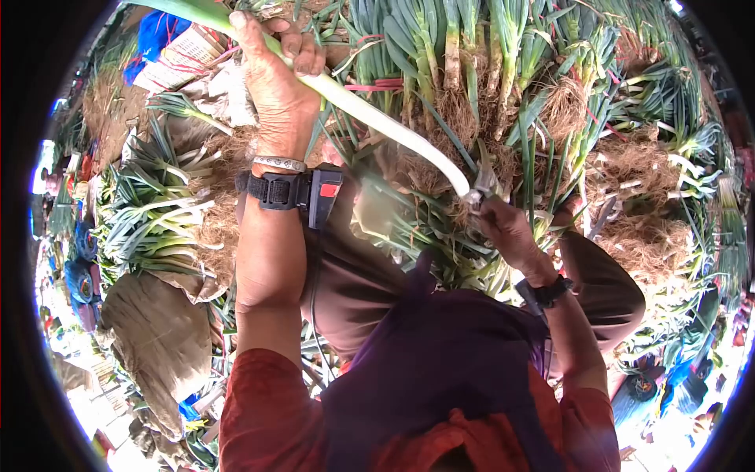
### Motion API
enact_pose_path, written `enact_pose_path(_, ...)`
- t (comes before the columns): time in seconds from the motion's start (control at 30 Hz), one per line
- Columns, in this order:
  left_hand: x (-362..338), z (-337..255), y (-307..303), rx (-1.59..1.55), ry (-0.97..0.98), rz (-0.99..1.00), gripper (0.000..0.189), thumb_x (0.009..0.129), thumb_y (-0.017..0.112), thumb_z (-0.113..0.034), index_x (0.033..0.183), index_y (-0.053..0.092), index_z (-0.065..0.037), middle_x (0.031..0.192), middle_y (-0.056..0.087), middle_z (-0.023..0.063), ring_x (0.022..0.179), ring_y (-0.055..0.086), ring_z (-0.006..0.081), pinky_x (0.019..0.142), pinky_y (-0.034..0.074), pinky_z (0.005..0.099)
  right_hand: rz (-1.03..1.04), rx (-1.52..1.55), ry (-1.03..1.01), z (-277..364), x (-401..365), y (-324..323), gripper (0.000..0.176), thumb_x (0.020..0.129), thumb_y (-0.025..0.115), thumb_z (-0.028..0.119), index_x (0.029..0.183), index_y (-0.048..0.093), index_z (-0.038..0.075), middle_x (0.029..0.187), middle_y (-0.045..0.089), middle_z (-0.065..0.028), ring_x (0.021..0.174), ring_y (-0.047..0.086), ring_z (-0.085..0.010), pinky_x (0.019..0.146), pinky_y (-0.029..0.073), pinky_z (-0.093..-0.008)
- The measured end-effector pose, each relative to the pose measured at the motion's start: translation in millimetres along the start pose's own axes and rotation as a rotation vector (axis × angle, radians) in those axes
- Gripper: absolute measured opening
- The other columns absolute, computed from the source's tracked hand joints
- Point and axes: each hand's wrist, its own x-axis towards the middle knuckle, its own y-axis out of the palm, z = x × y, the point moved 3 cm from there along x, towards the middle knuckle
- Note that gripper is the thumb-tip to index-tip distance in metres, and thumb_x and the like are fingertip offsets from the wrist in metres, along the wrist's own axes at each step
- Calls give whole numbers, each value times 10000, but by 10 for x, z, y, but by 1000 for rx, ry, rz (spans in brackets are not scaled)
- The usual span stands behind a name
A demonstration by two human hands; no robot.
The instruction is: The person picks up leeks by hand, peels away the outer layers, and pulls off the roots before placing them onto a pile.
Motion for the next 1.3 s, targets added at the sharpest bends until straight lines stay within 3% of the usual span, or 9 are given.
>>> enact_pose_path(0.1,9,-71,56,61,26,28,537,876,560,-630,807,519,-99,545,337,-34,457,314,95,445,273,253,36,-440,-176,-230,-144,-111,111,903,601,58,1013,602,38,811,600,-37,713,603,-88,602,481,-249)
enact_pose_path(0.33,115,74,48,17,-51,7,544,860,563,-651,800,521,-113,539,343,-54,453,298,85,435,255,244,34,684,121,-19,220,-32,336,968,581,267,1219,571,43,888,602,-9,676,549,-64,598,463,-220)
enact_pose_path(0.43,293,46,-177,115,-76,5,581,816,600,-678,853,535,-102,566,372,-54,474,356,84,450,315,240,49,87,-84,167,260,28,318,970,575,289,1142,599,23,875,607,-16,684,560,-92,615,480,-259)
enact_pose_path(0.53,254,79,-176,273,-1,-334,539,858,595,-616,935,560,-83,654,484,4,531,446,109,475,374,247,120,695,34,114,-78,47,290,935,617,219,996,618,-65,857,619,-91,727,610,-187,617,512,-338)
enact_pose_path(0.67,508,9,-859,345,8,-321,416,935,575,-469,1002,583,-59,738,550,63,569,494,126,481,388,239,-114,-251,-224,-581,-359,-40,199,902,579,220,787,589,58,786,629,-117,713,623,-327,588,476,-427)
enact_pose_path(0.77,291,-282,-375,612,201,-477,454,903,640,-468,876,608,-16,662,486,13,509,405,103,458,325,249,315,-594,528,-1883,-1030,-45,218,894,567,244,1019,654,88,903,672,-131,834,653,-326,689,507,-432)
enact_pose_path(0.83,250,-221,-304,621,201,-476,510,882,651,-509,836,601,-4,628,443,-4,500,366,99,458,306,253,123,-467,335,-2012,-1035,-122,246,885,576,247,1053,664,89,908,679,-152,827,663,-321,687,514,-428)
enact_pose_path(1.0,-195,494,284,638,34,-242,472,881,636,-531,882,598,-60,638,444,-23,508,403,71,446,337,224,-140,86,-14,-985,-340,-386,269,857,648,163,1106,615,64,766,628,-158,704,646,-296,607,516,-406)
enact_pose_path(1.3,-1355,2138,1968,276,-443,349,302,946,599,-369,991,637,-73,687,561,-28,511,517,40,389,392,184,-104,380,279,-446,-1008,-332,329,887,652,160,1158,503,47,757,613,-159,658,647,-290,581,498,-400)
